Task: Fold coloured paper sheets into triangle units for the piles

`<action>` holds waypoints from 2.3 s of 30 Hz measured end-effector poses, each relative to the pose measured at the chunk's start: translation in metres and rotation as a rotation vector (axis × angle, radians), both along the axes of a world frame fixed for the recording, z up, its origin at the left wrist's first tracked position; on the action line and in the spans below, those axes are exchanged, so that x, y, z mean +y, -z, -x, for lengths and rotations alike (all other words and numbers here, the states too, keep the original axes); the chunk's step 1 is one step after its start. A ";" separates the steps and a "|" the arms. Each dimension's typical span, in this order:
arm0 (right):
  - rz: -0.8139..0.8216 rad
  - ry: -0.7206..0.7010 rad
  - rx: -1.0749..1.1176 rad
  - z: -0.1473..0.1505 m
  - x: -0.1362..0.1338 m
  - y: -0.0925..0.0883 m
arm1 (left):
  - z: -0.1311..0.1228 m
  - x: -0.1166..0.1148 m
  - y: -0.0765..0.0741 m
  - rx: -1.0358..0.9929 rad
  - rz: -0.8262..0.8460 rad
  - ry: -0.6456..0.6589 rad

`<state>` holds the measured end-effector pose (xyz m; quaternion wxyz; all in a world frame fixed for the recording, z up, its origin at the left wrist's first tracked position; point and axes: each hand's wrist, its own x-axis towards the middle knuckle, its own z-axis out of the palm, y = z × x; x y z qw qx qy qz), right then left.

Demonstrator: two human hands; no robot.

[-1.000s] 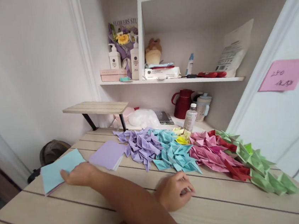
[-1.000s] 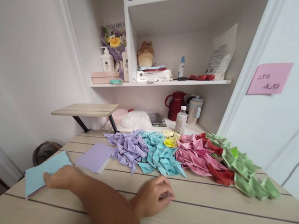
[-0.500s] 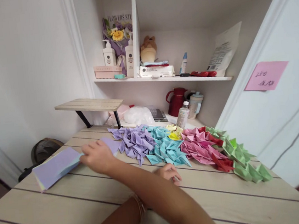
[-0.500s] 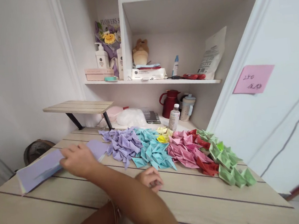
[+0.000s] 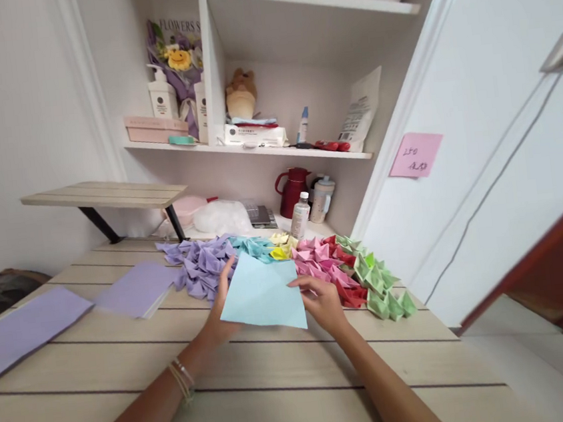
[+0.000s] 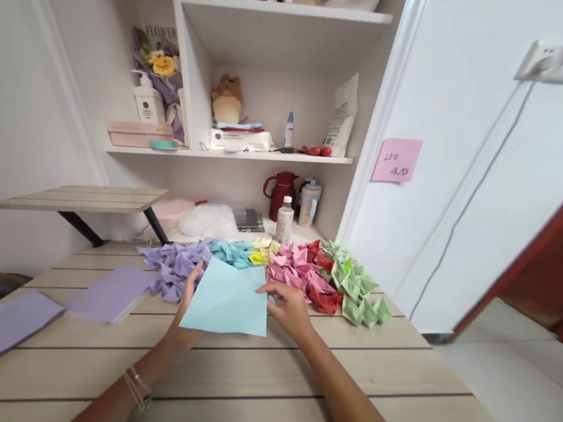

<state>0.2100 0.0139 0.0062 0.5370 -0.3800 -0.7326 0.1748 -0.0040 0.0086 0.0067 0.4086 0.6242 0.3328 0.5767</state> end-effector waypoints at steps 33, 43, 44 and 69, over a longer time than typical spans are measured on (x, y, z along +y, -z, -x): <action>0.241 -0.157 0.237 0.038 -0.023 0.006 | -0.002 -0.009 -0.004 -0.014 0.225 -0.001; 0.156 -0.141 0.124 0.022 -0.013 -0.001 | 0.004 -0.005 -0.001 0.050 0.218 0.089; 0.196 -0.128 0.190 0.023 -0.013 0.001 | 0.003 -0.006 -0.001 0.071 0.214 0.079; 0.150 -0.144 -0.005 0.018 -0.008 0.002 | -0.003 -0.005 -0.004 -0.082 0.305 0.111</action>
